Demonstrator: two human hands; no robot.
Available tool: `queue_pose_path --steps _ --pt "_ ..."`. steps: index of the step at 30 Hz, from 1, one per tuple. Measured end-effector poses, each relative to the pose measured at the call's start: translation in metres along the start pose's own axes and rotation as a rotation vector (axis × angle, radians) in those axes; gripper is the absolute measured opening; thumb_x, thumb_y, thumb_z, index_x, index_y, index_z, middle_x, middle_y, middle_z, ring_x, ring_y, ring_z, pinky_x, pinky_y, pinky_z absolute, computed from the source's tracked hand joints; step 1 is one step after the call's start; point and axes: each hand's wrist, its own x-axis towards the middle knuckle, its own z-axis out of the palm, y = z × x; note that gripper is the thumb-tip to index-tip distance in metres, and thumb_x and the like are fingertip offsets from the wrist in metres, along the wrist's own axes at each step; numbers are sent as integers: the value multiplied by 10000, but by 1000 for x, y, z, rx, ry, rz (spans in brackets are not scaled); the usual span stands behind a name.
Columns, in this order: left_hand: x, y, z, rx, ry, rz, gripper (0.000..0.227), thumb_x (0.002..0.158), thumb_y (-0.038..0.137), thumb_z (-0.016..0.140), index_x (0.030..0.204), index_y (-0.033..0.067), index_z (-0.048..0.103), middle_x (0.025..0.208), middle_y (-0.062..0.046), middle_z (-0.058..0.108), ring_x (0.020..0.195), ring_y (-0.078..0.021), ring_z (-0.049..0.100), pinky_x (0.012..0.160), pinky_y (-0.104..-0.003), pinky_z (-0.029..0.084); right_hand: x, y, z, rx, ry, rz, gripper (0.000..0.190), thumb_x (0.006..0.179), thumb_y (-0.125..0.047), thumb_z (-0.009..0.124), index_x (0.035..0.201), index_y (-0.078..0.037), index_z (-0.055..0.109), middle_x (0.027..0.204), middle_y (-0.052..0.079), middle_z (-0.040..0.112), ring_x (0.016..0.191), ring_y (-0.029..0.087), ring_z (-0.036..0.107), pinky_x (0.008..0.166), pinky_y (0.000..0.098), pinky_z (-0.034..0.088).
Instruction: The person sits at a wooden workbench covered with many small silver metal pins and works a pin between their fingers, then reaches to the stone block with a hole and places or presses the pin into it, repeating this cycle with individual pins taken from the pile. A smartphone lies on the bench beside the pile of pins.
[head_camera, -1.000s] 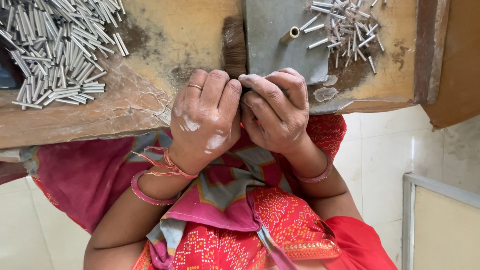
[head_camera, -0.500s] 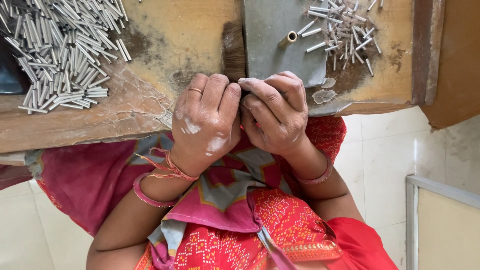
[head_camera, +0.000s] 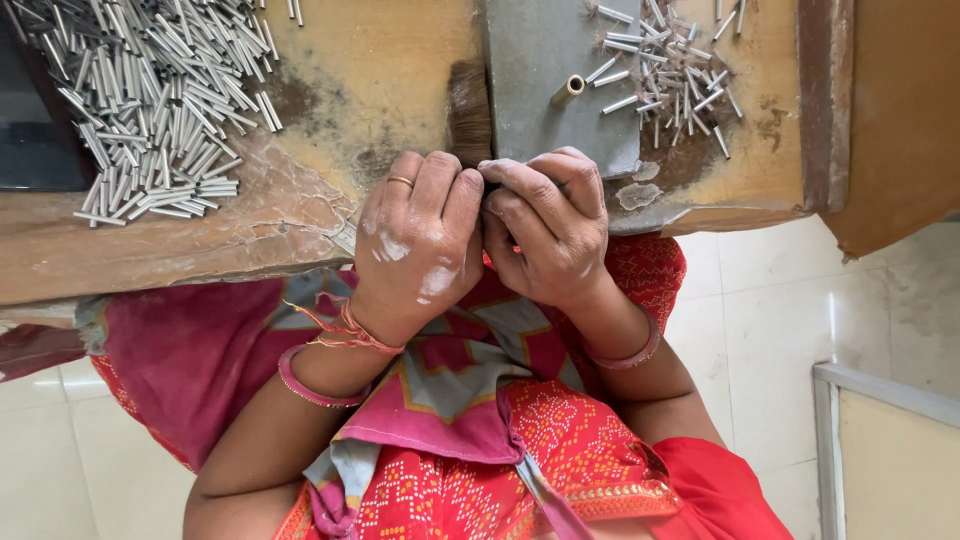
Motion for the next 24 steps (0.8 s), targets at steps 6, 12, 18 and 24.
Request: queue_pose_path --steps 6,12,18,24 --pt "-1 -1 2 10 7 -3 220 854 118 673 1051 30 630 1026 -120 561 971 -307 590 806 -424 506 0 -1 0 40 11 18 156 814 9 745 962 -11 700 1194 83 698 1041 290 601 924 416 504" --pt "-1 -1 2 -5 23 8 255 837 116 669 1070 18 633 1042 -121 569 979 -306 596 806 -413 507 2 -2 -1 48 5 26 175 793 12 745 958 -16 693 1188 87 696 1036 303 591 923 426 499" --pt "1 0 -1 -23 47 22 282 826 108 677 1085 4 638 1047 -124 570 979 -313 591 800 -422 503 -1 3 -4 199 69 53 198 827 76 734 990 -4 656 1153 98 694 995 306 632 905 406 515" --pt "2 0 -5 -105 53 -18 251 793 27 689 1038 17 641 1021 -129 569 970 -330 586 808 -439 503 -10 3 -15 506 130 265 151 922 110 701 1002 17 612 1070 123 681 858 182 647 756 283 524"
